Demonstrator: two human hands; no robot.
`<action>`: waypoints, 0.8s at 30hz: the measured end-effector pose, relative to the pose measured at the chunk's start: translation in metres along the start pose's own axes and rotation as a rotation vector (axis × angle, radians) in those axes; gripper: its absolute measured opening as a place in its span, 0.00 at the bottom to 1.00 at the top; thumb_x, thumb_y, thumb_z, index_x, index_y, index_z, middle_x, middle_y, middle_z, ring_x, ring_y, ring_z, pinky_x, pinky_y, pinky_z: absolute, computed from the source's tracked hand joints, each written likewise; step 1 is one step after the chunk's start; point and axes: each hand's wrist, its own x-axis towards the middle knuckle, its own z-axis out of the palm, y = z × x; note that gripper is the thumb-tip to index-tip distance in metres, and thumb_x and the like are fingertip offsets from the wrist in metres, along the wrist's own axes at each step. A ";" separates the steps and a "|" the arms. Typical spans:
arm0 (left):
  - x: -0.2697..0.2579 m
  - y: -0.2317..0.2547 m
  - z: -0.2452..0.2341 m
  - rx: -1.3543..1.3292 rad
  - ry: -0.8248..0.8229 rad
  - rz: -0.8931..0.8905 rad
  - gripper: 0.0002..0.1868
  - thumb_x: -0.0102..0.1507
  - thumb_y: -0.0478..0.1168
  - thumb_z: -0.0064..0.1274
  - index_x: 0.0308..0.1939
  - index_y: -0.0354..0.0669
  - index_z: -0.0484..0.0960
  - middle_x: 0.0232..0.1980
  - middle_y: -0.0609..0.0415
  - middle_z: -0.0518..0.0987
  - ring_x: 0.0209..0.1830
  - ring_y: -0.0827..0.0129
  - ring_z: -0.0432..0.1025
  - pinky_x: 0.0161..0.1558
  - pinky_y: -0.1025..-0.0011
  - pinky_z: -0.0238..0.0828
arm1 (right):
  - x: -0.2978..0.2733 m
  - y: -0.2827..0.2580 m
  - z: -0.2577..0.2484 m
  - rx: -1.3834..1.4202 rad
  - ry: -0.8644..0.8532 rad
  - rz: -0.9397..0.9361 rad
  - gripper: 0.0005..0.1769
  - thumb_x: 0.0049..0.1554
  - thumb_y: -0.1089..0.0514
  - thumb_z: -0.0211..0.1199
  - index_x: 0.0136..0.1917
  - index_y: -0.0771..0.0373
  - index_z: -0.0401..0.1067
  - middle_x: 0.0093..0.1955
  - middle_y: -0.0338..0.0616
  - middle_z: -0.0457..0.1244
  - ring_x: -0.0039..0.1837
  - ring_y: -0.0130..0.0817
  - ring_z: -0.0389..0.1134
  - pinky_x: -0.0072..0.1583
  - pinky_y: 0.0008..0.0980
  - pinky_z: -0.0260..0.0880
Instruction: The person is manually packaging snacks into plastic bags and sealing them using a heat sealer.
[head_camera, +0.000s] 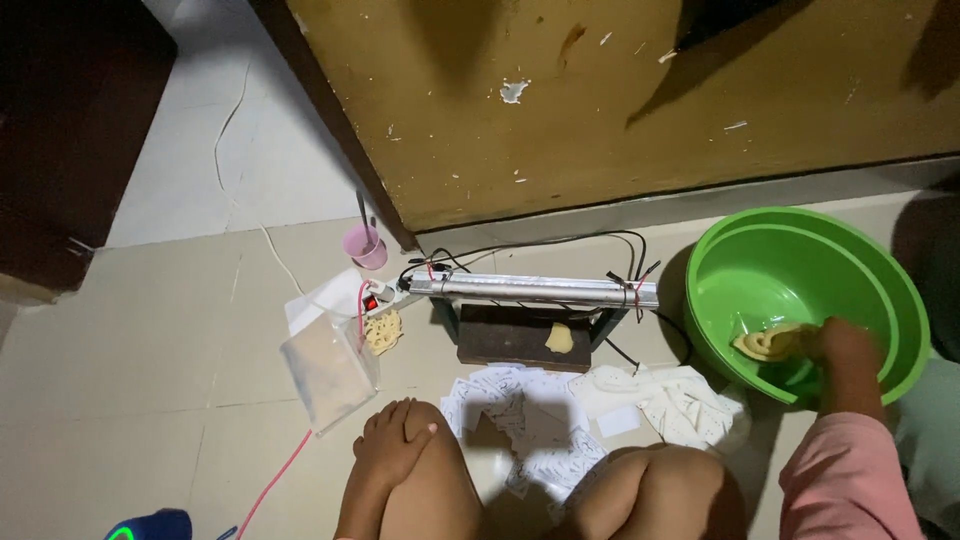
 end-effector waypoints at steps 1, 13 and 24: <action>-0.002 -0.003 0.001 -0.001 0.003 -0.005 0.45 0.60 0.73 0.35 0.80 0.69 0.52 0.84 0.67 0.50 0.83 0.61 0.43 0.75 0.49 0.47 | -0.009 -0.004 0.001 -0.106 0.020 0.048 0.30 0.62 0.42 0.57 0.66 0.66 0.77 0.64 0.61 0.71 0.62 0.57 0.75 0.56 0.49 0.76; 0.013 -0.006 0.046 0.461 0.333 0.288 0.27 0.63 0.49 0.48 0.66 0.52 0.65 0.68 0.51 0.67 0.63 0.51 0.64 0.57 0.45 0.62 | -0.258 -0.054 -0.017 0.529 1.128 -0.512 0.31 0.68 0.69 0.56 0.81 0.83 0.54 0.80 0.78 0.51 0.80 0.70 0.51 0.75 0.63 0.56; -0.085 0.102 0.035 -0.152 0.641 1.309 0.45 0.65 0.63 0.46 0.72 0.25 0.62 0.73 0.26 0.65 0.68 0.35 0.67 0.62 0.45 0.68 | -0.451 -0.203 0.088 0.857 0.313 -0.914 0.48 0.55 0.57 0.66 0.82 0.61 0.47 0.84 0.55 0.45 0.83 0.51 0.47 0.78 0.44 0.52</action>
